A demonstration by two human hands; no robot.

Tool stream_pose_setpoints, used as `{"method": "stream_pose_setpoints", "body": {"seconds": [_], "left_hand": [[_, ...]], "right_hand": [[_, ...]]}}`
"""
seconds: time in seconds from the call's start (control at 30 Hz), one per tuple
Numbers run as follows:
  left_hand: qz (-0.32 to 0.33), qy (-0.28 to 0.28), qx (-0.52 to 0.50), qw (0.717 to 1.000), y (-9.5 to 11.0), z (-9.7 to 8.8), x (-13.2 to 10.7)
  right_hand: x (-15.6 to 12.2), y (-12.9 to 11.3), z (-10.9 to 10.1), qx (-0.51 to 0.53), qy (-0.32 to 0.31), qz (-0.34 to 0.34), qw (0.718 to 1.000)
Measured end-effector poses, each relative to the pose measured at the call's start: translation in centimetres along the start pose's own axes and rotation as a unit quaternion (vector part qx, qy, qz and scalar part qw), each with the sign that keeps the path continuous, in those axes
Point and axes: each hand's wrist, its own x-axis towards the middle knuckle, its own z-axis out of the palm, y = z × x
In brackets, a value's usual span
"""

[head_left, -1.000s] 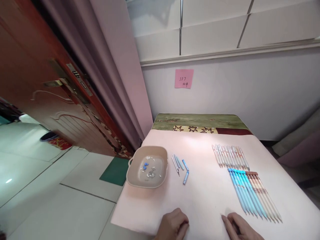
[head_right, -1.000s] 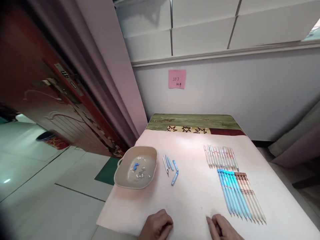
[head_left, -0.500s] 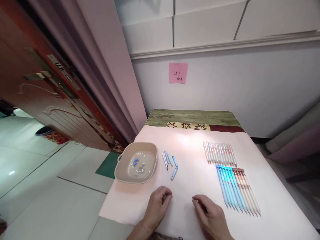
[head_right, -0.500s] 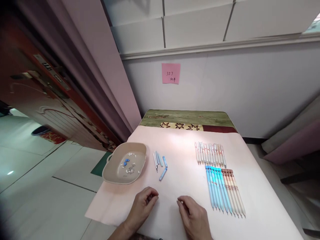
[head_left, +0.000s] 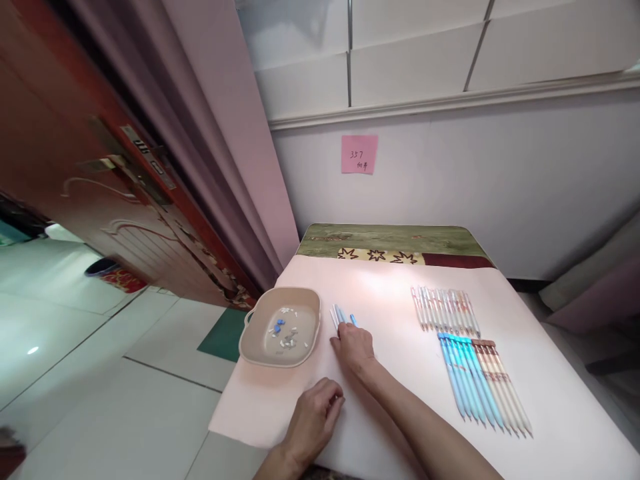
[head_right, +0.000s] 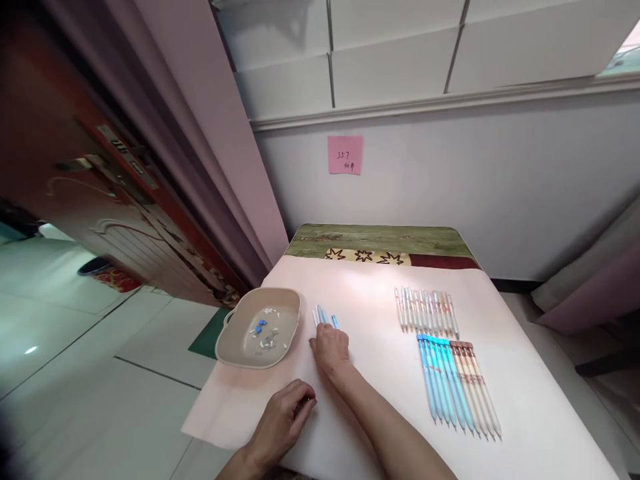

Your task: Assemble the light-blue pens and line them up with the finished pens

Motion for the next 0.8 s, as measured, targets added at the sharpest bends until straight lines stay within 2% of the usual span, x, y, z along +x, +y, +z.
{"method": "stream_pose_setpoints", "body": {"seconds": [0.13,0.27,0.37,0.43,0.5,0.57,0.67,0.73,0.8], "left_hand": [[-0.028,0.026,-0.017,0.999,-0.5,-1.4,-1.5],[-0.031,0.085,-0.02,0.996,-1.2,-4.3,-1.4],[-0.045,0.168,-0.001,0.985,-2.8,-7.4,-0.3],[-0.068,0.227,0.022,0.971,-4.5,-9.7,1.0],[-0.092,0.259,0.06,0.96,-6.4,-11.6,2.5],[-0.119,0.255,0.096,0.955,-8.3,-13.0,4.2],[-0.147,0.193,0.132,0.961,-10.2,-13.9,6.5],[-0.146,0.165,0.141,0.965,-10.7,-14.1,7.5],[-0.138,0.16,0.141,0.967,-10.3,-14.3,7.9]], "right_hand": [[0.9,-0.6,0.6,-0.013,-0.012,0.022,1.0],[1.2,-0.2,0.5,-0.02,-0.016,0.041,0.999],[1.2,0.1,0.4,-0.025,-0.018,0.048,0.998],[1.3,0.1,0.3,-0.028,-0.021,0.047,0.998],[1.3,0.0,0.3,-0.032,-0.024,0.045,0.998],[1.4,-0.4,0.3,-0.033,-0.025,0.041,0.998],[1.3,-1.0,0.1,-0.032,-0.019,0.031,0.999],[0.8,-1.1,-0.2,-0.032,-0.01,0.026,0.999],[-0.1,-0.6,-0.5,-0.021,0.011,0.023,0.999]]}}
